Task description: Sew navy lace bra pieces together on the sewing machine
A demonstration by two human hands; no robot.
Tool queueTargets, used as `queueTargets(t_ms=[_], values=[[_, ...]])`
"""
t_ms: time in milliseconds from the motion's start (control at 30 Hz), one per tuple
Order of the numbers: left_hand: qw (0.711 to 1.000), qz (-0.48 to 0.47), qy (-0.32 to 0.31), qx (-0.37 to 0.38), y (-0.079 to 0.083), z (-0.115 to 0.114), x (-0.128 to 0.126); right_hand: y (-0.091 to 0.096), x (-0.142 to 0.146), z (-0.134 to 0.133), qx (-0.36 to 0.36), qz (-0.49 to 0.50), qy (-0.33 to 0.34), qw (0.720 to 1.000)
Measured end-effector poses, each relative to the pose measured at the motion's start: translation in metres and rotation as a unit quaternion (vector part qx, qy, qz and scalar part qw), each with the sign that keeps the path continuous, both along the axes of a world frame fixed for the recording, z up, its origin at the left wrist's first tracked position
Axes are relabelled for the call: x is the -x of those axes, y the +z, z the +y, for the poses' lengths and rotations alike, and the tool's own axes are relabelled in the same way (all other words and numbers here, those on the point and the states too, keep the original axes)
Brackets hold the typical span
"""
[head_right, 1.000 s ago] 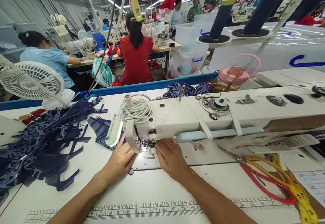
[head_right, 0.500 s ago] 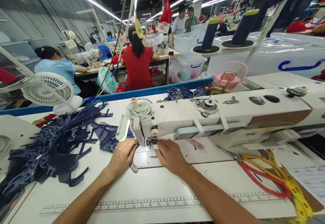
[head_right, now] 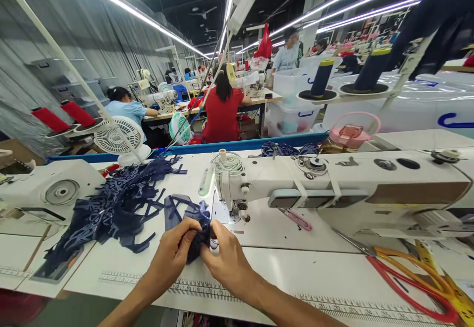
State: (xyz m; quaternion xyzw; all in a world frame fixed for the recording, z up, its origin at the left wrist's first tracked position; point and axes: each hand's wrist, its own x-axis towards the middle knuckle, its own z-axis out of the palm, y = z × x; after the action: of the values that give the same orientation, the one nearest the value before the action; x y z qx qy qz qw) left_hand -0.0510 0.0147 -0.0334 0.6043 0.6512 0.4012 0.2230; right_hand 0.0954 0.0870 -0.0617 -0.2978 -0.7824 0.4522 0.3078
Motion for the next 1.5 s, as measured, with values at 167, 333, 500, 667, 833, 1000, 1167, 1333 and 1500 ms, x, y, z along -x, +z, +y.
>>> queueTargets(t_ms=[167, 333, 500, 667, 833, 1000, 1167, 1333, 1500], values=[[0.984, -0.155, -0.019, 0.080, 0.031, -0.010, 0.004, 0.033, -0.034, 0.007, 0.155, 0.015, 0.076, 0.985], [0.905, -0.326, -0.109, 0.249, 0.018, 0.003, -0.005, 0.046, -0.075, 0.024, 0.249, -0.090, 0.066, 0.962], [0.884, -0.364, -0.105, 0.272, -0.010, 0.016, -0.019, 0.041, -0.086, 0.031, 0.238, -0.179, 0.105, 0.949], [0.897, -0.342, -0.102, 0.261, -0.009, 0.015, -0.024, 0.028, -0.077, 0.031, 0.218, -0.120, 0.107, 0.963], [0.888, -0.366, -0.109, 0.254, -0.008, 0.012, -0.022, 0.015, -0.076, 0.030, 0.324, -0.048, 0.086, 0.941], [0.903, -0.330, -0.123, 0.246, -0.009, 0.011, -0.022, 0.021, -0.075, 0.026, 0.318, -0.045, 0.082, 0.944], [0.994, 0.046, -0.095, 0.020, 0.011, 0.000, -0.007, 0.047, -0.063, 0.001, 0.058, -0.119, 0.057, 0.990], [0.930, 0.219, 0.042, -0.292, 0.023, -0.028, 0.016, 0.077, -0.051, -0.040, -0.224, -0.068, 0.181, 0.955], [0.984, -0.055, 0.066, -0.153, -0.006, -0.051, 0.023, 0.059, -0.021, -0.032, -0.306, 0.010, 0.152, 0.940]])
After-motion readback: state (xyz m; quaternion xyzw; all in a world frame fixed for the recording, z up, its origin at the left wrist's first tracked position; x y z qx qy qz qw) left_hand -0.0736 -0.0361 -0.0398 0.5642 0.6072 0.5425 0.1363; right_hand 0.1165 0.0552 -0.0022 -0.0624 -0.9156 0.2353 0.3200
